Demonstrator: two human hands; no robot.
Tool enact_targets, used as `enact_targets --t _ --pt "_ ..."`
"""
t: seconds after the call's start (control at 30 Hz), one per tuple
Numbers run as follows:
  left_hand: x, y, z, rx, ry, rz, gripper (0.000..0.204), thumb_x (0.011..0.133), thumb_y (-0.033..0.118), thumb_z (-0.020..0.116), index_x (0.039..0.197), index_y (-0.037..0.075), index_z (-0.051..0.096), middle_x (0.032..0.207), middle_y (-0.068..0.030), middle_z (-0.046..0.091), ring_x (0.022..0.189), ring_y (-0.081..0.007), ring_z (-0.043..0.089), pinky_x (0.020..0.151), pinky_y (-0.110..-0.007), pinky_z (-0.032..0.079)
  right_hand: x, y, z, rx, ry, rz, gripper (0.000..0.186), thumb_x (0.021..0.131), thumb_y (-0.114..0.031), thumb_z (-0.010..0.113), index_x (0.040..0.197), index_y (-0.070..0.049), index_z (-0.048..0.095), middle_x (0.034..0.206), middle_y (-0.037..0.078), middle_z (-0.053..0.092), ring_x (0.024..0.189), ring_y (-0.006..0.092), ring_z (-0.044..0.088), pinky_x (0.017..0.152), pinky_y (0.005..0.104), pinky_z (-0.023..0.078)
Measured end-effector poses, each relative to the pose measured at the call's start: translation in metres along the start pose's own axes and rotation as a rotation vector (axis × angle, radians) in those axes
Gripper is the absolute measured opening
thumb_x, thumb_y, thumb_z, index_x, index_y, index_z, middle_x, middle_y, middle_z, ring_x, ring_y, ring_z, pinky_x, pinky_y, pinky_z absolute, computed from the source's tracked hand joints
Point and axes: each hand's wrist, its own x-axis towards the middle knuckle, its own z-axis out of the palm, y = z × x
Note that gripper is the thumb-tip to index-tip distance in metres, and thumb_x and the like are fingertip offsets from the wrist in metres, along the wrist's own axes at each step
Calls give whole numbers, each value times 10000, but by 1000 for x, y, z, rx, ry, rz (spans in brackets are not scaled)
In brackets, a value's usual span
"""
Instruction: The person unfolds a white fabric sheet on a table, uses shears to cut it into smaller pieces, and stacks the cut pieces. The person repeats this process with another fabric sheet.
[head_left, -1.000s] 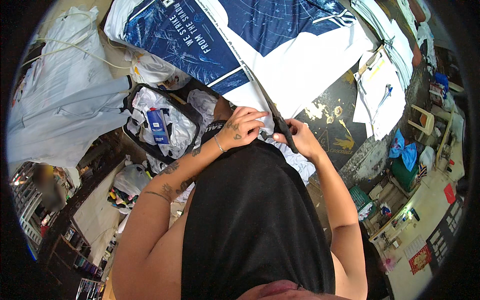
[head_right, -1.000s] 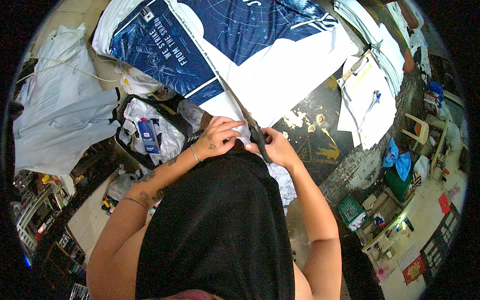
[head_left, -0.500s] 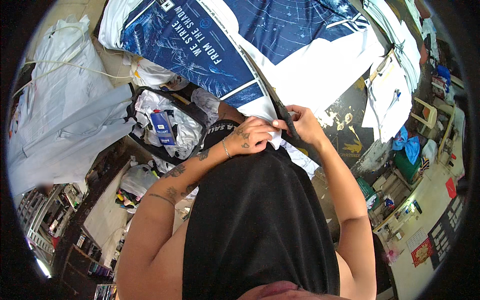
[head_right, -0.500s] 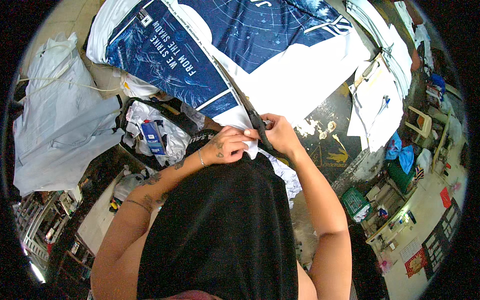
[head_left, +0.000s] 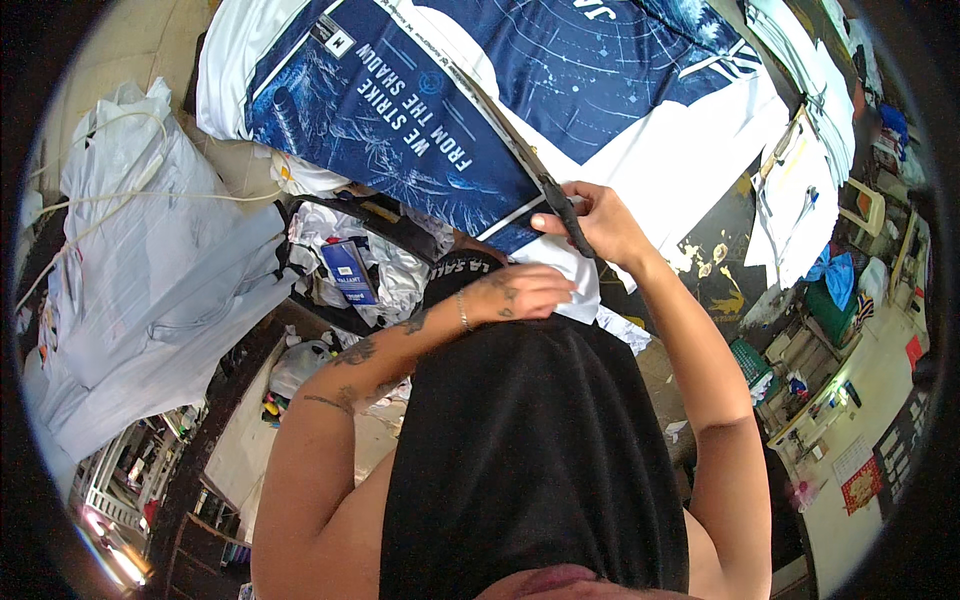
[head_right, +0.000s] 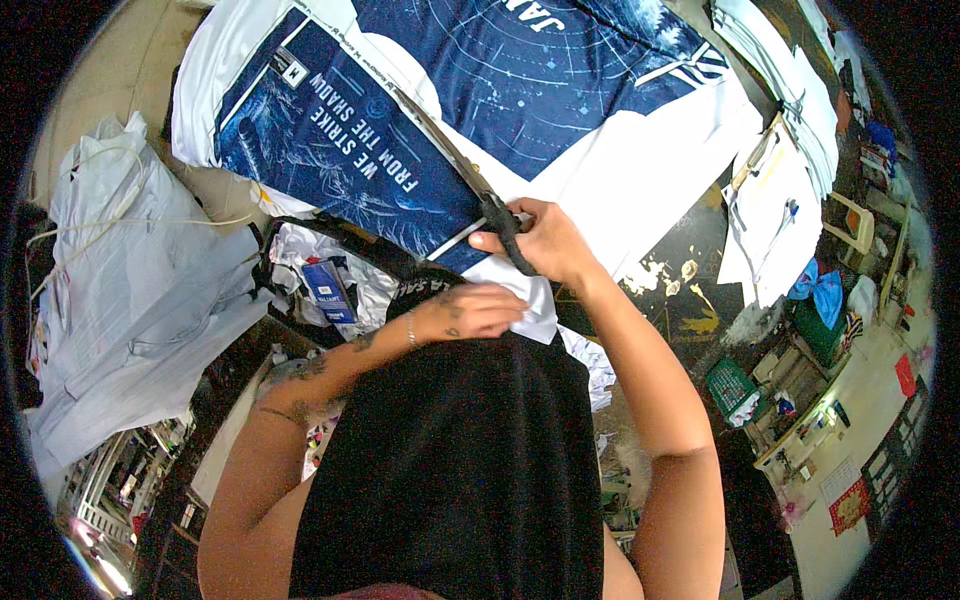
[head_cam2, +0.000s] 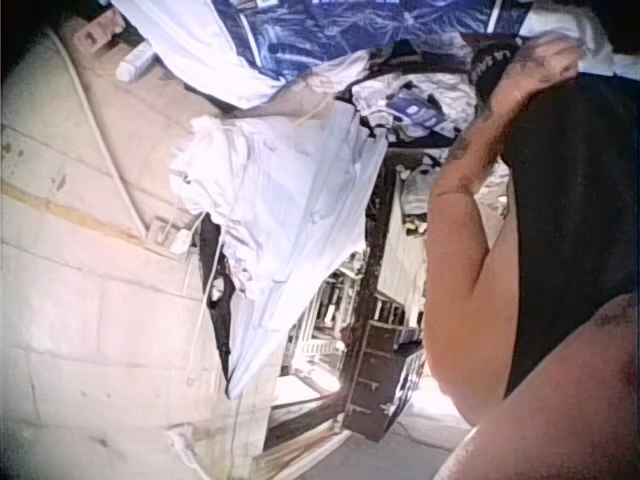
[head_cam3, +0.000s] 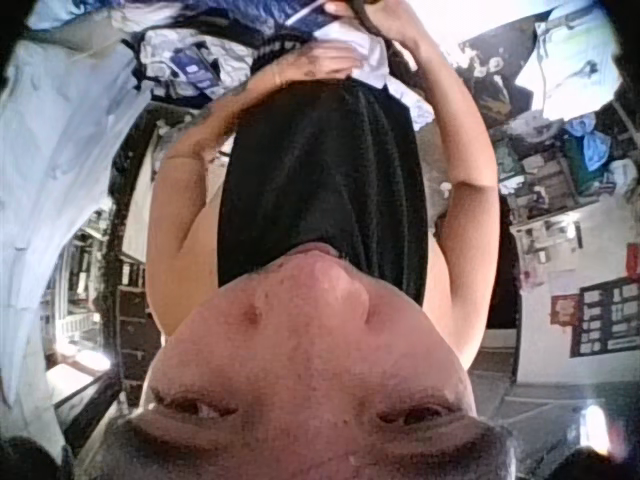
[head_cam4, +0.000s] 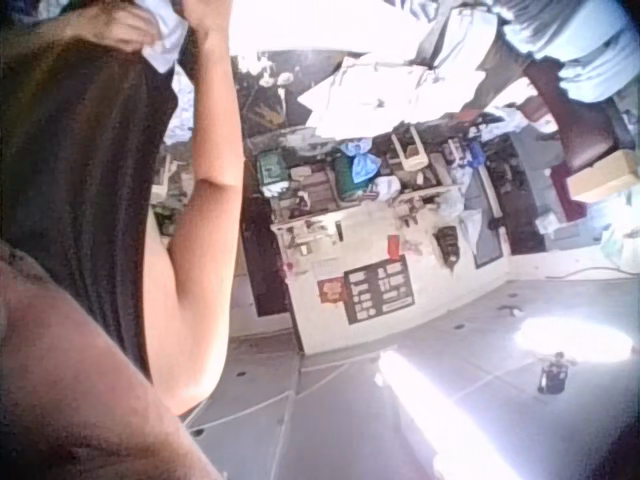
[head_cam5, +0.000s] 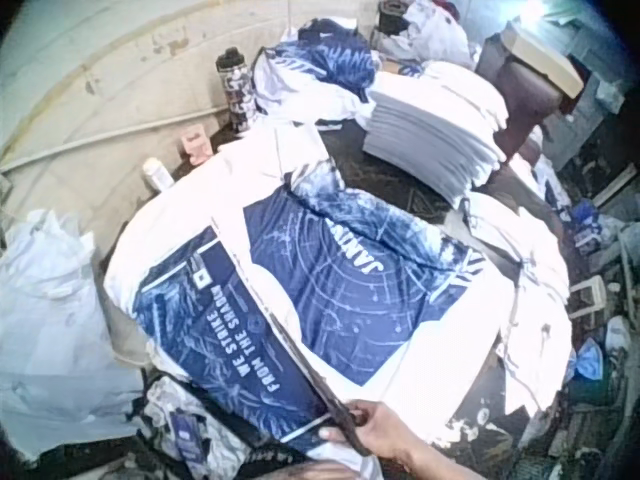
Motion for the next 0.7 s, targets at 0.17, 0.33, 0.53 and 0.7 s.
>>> enact_targets --t 0.17,0.33,0.53,0.7 --pt "0 -29 -116 707 181 -486 670 812 352 782 1437 171 626 1489 -128 510 1371 -328 449 1115 -533 313 14 -26 5 33 -29 52 679 708 -511 959 1066 26 749 755 62 704 662 123 635 588 280 483" --pt "-3 -52 -158 774 -99 -453 705 817 472 712 1483 266 607 1650 -120 408 1423 -326 399 1153 -589 214 36 -48 11 43 34 16 688 720 -497 959 1107 30 747 750 66 703 646 126 626 596 286 490" --pt "-10 -59 -155 686 -24 -429 648 747 323 688 1389 241 671 1582 -99 490 1390 -307 434 1164 -565 211 57 -65 13 -8 22 -50 638 720 -477 964 1064 18 752 775 74 739 688 121 664 650 278 516" --pt "-12 -63 -161 634 -43 -400 569 761 290 662 1323 206 685 1555 -94 515 1386 -276 439 1134 -564 271 77 -87 14 8 -19 68 641 789 -496 910 1136 12 730 765 51 696 656 93 605 571 254 429"
